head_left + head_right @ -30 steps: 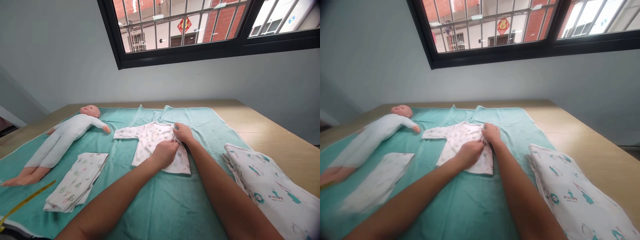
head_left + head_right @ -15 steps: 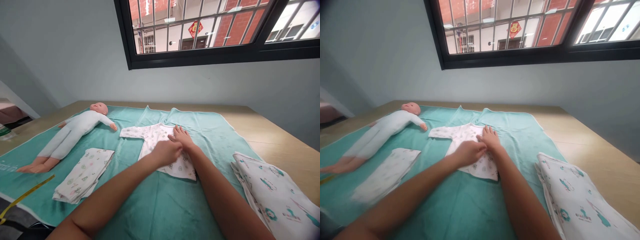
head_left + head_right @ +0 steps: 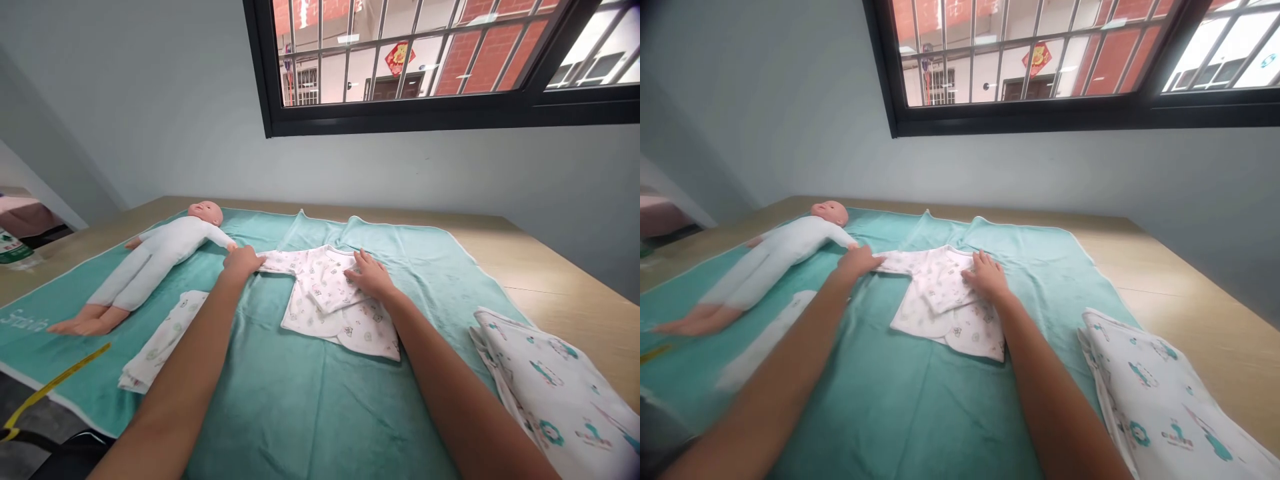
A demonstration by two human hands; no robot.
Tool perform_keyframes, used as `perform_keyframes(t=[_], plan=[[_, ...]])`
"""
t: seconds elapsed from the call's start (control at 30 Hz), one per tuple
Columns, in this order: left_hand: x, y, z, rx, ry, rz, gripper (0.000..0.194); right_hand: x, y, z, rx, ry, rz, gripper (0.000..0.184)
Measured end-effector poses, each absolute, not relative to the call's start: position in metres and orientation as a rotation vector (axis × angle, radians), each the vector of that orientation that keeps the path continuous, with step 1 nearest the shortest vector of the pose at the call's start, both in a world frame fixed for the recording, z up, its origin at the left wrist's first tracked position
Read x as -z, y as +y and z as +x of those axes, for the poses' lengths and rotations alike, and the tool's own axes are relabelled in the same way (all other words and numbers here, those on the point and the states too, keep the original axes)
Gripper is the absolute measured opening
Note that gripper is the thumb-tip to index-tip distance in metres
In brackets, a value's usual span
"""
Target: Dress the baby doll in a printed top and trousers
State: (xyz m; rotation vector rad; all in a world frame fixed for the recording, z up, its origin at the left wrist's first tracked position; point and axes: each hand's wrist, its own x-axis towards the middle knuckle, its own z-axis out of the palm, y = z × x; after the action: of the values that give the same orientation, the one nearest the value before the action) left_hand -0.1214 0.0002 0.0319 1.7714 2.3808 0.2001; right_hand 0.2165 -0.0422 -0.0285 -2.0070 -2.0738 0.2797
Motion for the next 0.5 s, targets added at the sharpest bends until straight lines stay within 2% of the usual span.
perform_keyframes(t=[0.33,0.5], plan=[[-0.003,0.018,-0.131,-0.717,2.139,1.58,0.032,0.027,-0.042,0.215,-0.265,-2.018,-2.008,0.073],[-0.003,0.017,-0.116,-1.027,2.005,1.487,0.04,0.024,-0.044,0.214,-0.27,-2.019,-2.025,0.072]])
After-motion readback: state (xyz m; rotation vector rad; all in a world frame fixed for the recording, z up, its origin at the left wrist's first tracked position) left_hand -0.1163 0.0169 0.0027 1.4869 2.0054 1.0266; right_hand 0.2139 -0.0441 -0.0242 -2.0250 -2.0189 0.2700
